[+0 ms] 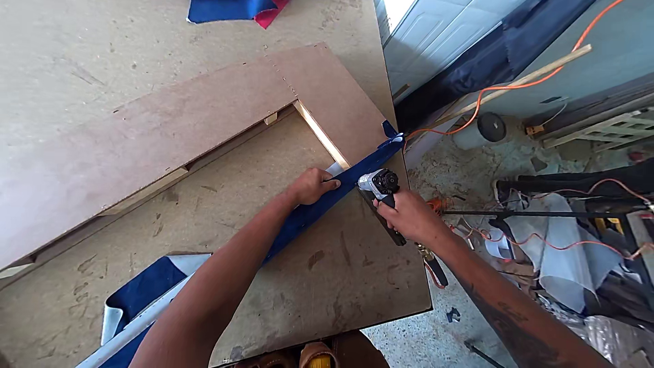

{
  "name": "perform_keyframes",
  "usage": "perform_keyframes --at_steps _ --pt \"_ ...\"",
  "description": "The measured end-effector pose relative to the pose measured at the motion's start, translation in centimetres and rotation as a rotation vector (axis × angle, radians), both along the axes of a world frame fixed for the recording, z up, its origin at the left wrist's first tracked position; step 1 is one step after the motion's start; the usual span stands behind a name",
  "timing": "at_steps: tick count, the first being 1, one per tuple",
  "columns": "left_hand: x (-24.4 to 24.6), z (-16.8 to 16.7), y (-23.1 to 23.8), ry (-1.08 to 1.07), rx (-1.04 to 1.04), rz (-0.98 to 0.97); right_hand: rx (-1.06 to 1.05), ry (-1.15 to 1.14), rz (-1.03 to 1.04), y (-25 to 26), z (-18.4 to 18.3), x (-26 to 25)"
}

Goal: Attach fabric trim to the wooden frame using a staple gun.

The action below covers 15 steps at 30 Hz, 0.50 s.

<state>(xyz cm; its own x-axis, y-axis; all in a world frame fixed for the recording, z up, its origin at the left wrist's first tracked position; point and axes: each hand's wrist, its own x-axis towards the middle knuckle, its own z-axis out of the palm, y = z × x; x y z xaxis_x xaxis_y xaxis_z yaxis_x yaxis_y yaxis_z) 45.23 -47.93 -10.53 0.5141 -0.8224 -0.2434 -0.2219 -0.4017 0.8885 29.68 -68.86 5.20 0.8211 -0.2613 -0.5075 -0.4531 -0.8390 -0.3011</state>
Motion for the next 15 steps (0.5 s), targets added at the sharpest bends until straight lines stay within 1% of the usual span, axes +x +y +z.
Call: perform_keyframes --at_steps 2,4,6,8,9,11,15 --pt "0.0 -0.1 0.0 0.000 -0.003 -0.006 0.002 -0.007 -0.008 0.2 0.1 0.0" --pt "-0.2 0.1 0.0 -0.053 -0.016 -0.007 0.004 -0.003 -0.009 0.4 0.3 -0.1" --pt "-0.1 0.2 0.1 -0.205 0.001 -0.027 0.012 0.010 0.000 0.9 0.1 -0.2" --pt "-0.1 0.5 0.3 -0.370 0.088 -0.052 0.010 0.014 0.021 1.8 -0.1 -0.6" --pt "-0.2 0.7 0.5 -0.418 0.121 -0.059 -0.001 0.012 0.041 2.3 -0.1 -0.8" --pt "0.0 1.2 0.6 -0.463 0.152 -0.076 -0.012 0.022 0.064 3.2 0.3 -0.9" --pt "0.1 1.6 0.7 -0.478 0.166 -0.093 0.003 0.052 0.075 5.1 0.5 -1.7"
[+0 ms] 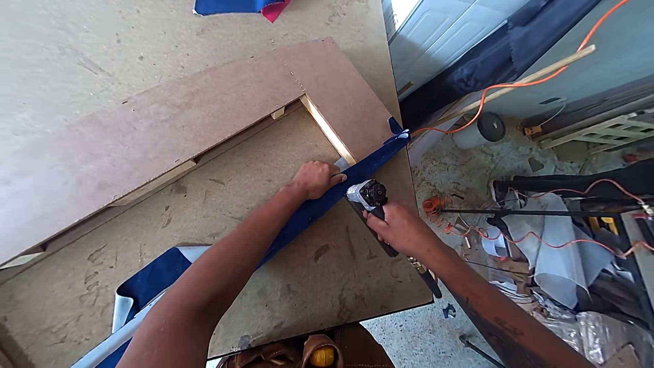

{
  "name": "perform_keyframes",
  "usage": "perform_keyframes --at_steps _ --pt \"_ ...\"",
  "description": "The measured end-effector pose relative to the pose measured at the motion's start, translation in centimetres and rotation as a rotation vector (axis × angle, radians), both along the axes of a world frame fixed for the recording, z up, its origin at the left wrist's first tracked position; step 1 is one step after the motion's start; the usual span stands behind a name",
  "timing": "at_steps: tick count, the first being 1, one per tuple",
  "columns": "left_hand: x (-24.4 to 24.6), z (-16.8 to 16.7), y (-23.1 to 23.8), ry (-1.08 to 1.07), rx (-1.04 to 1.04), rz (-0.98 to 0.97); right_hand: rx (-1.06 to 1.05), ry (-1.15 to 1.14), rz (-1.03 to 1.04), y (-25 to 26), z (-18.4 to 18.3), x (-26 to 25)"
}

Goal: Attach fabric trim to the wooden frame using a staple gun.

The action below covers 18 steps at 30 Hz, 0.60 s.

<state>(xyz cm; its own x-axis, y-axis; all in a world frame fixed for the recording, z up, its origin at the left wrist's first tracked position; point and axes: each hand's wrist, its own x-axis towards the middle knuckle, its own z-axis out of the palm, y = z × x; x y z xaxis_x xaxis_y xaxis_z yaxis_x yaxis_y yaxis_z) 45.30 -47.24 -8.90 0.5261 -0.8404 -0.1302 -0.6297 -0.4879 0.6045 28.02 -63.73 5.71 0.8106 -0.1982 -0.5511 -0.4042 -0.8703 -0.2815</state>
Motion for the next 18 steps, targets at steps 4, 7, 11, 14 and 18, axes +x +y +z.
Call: perform_keyframes --at_steps 4,7,11,14,18 --pt "-0.1 0.0 0.2 0.017 -0.006 0.008 0.015 0.034 -0.003 2.4 0.0 -0.7" --pt "0.4 0.7 1.1 0.066 0.011 0.041 0.024 0.024 0.029 4.4 -0.1 -1.3" --pt "0.6 2.0 7.0 0.135 -0.077 0.175 0.031 0.009 0.042 6.1 -0.1 -2.6" --pt "-2.4 5.5 16.5 0.150 -0.106 0.336 0.050 0.020 0.035 6.4 1.5 -5.4" --pt "-15.4 7.1 33.2 0.092 -0.191 0.687 -0.063 -0.137 0.044 2.6 0.4 -13.8"
